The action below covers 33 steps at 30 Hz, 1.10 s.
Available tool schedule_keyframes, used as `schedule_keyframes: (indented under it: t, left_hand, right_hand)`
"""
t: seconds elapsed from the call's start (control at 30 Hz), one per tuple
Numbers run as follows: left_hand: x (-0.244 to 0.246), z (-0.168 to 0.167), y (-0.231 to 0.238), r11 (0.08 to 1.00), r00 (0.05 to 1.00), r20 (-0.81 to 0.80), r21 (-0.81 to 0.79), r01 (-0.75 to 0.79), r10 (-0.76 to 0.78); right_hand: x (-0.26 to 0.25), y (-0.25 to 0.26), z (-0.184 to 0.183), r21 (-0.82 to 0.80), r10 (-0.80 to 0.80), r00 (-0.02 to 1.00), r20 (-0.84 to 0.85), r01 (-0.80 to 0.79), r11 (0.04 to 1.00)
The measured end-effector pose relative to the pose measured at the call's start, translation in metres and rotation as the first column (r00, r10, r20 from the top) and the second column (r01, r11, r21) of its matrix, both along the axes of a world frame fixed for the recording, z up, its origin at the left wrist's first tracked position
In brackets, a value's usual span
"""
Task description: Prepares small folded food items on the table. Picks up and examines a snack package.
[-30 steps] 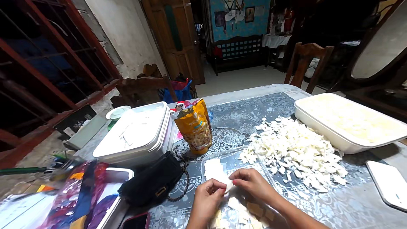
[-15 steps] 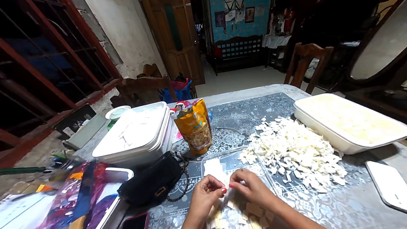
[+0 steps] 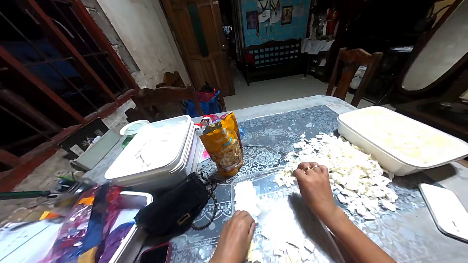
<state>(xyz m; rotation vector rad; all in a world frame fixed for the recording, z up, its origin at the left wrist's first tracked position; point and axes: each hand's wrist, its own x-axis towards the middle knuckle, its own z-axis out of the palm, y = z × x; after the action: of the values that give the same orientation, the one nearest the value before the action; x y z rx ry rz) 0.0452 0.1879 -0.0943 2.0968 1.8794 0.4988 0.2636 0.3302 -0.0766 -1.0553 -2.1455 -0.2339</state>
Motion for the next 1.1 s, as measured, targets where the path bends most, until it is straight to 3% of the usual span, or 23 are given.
schedule_keyframes:
  t: [0.07, 0.13, 0.2, 0.27, 0.4, 0.5, 0.67, 0.87, 1.03, 1.1]
  left_hand:
    - [-0.001, -0.005, 0.0, 0.996, 1.0, 0.016, 0.088, -0.009, 0.007]
    - [-0.003, -0.004, 0.001, 0.995, 0.998, 0.065, 0.092, -0.033, 0.027]
    - [-0.005, 0.001, 0.002, 0.998, 0.988, 0.142, -0.003, -0.066, 0.066]
    - [-0.01, 0.005, 0.004, 0.991, 0.97, 0.213, -0.099, -0.095, 0.114]
    - [-0.017, 0.01, 0.008, 0.971, 0.928, 0.326, -0.208, -0.118, 0.182]
    - [-0.017, 0.01, 0.007, 0.977, 0.94, 0.321, -0.21, -0.044, 0.111]
    - [-0.01, 0.007, 0.003, 0.991, 0.99, 0.138, -0.137, 0.012, 0.007]
    - [0.001, -0.004, 0.001, 0.996, 0.989, 0.133, 0.05, -0.073, 0.066]
    - [-0.004, 0.001, 0.005, 0.98, 0.933, 0.302, -0.096, -0.175, 0.196]
    - [-0.006, 0.002, 0.006, 0.97, 0.867, 0.438, -0.07, -0.231, 0.238]
  right_hand:
    - [-0.003, -0.011, 0.002, -0.286, 0.205, 0.979, 0.015, -0.192, 0.939]
    - [-0.012, -0.023, -0.001, -0.536, 0.474, 0.88, -0.029, -0.414, 0.736]
    - [-0.022, -0.032, -0.01, -0.627, 0.658, 0.749, -0.083, -0.553, 0.55]
    - [-0.029, -0.039, -0.014, -0.676, 0.731, 0.679, -0.065, -0.569, 0.468]
    - [-0.035, -0.046, -0.019, -0.667, 0.711, 0.703, 0.0, -0.53, 0.524]
    - [-0.034, -0.046, -0.012, -0.732, 0.707, 0.707, 0.0, -0.482, 0.481]
    - [-0.033, -0.044, -0.001, -0.826, 0.668, 0.744, -0.007, -0.38, 0.415]
    - [-0.024, -0.034, 0.004, -0.75, 0.517, 0.85, -0.096, -0.404, 0.525]
    - [-0.019, -0.03, 0.004, -0.619, 0.38, 0.9, -0.211, -0.424, 0.661]
    - [-0.02, -0.032, 0.005, -0.622, 0.317, 0.88, -0.353, -0.474, 0.623]
